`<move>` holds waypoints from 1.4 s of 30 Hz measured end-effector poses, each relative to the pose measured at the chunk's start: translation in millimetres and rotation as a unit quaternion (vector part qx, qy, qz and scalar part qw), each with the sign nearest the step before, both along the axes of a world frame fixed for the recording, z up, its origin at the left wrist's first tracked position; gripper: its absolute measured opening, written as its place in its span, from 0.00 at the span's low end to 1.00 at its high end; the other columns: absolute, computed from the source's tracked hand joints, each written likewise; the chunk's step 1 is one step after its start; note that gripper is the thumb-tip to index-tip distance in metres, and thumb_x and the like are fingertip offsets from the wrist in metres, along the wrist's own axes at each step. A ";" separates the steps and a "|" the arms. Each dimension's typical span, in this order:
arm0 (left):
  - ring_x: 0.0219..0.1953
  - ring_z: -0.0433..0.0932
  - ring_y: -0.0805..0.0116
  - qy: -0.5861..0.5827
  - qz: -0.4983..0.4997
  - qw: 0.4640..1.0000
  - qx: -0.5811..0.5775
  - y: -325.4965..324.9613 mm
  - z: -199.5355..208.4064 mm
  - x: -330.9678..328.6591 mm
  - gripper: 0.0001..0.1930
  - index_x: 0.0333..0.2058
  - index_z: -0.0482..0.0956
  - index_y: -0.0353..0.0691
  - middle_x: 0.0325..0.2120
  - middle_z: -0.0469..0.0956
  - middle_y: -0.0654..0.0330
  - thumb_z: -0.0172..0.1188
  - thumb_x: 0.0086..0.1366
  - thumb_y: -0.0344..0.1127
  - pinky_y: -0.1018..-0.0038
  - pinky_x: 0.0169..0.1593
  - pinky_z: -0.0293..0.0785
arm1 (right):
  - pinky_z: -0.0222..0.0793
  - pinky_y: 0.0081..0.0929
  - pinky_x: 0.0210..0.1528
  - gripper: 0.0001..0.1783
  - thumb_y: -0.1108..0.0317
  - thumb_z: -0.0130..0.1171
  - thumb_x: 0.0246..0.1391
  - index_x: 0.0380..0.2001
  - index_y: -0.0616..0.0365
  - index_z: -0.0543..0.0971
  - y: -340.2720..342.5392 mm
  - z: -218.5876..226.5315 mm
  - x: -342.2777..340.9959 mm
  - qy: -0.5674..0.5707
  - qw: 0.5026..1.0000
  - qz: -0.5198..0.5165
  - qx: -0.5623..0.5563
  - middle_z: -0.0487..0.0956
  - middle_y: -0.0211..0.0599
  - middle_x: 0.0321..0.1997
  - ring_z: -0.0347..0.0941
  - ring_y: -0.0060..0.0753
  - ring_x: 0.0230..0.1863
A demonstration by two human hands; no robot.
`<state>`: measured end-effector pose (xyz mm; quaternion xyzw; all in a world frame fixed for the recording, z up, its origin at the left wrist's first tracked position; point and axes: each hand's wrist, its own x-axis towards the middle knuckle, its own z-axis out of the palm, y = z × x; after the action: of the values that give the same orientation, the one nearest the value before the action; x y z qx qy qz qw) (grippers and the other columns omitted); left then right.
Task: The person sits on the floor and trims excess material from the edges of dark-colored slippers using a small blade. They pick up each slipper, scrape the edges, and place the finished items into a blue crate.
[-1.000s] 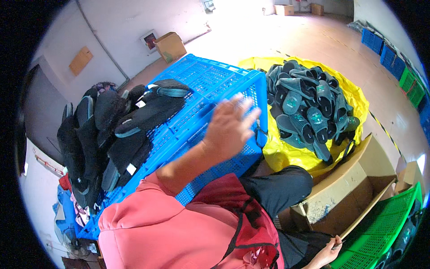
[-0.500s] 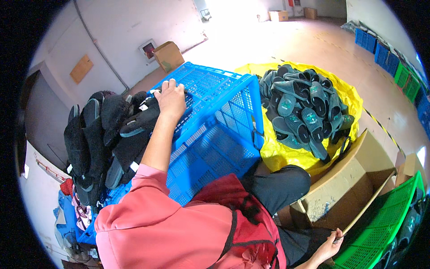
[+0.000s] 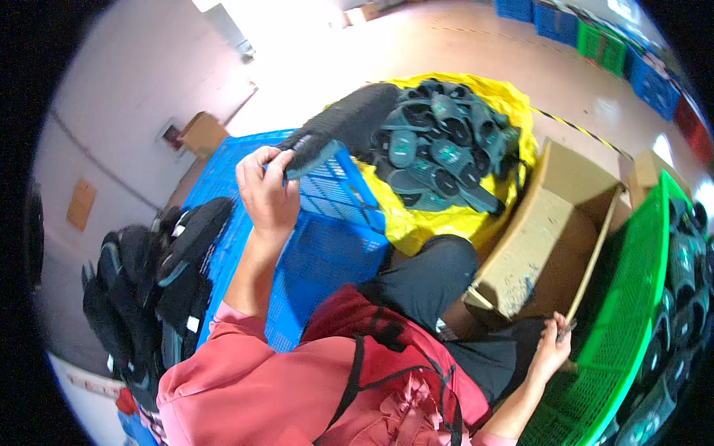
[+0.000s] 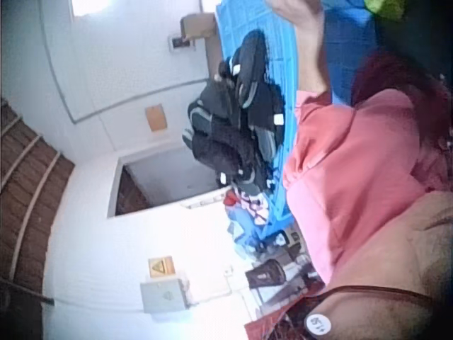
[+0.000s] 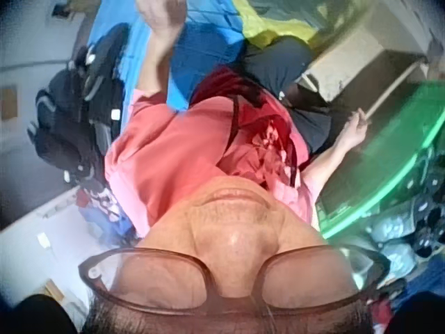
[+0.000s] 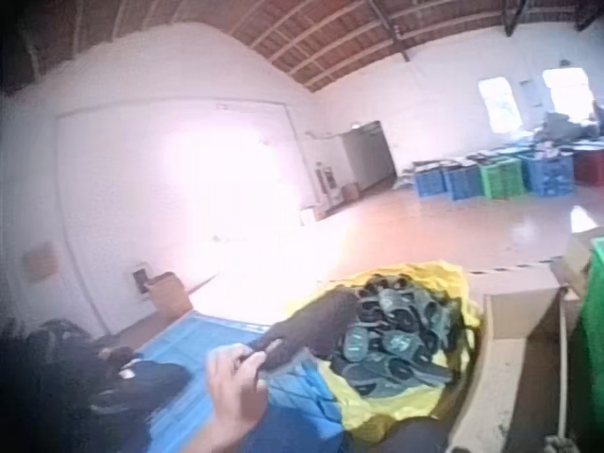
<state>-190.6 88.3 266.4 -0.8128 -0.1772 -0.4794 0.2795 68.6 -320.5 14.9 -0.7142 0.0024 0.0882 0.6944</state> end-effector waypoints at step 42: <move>0.34 0.75 0.59 0.348 -0.415 0.692 -0.477 -40.4 -186.7 96.9 0.08 0.30 0.82 0.42 0.25 0.75 0.60 0.69 0.52 0.35 0.65 0.42 0.70 | 0.56 0.12 0.22 0.21 0.55 0.43 0.72 0.56 0.57 0.74 142.0 21.5 -109.4 0.129 0.918 0.358 0.113 0.77 0.25 0.28 0.60 0.11 0.20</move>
<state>-93.7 47.9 79.7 -0.9361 0.0836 -0.0803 -0.3320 -40.8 -178.6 36.4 -0.5667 -0.1733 0.4220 0.6861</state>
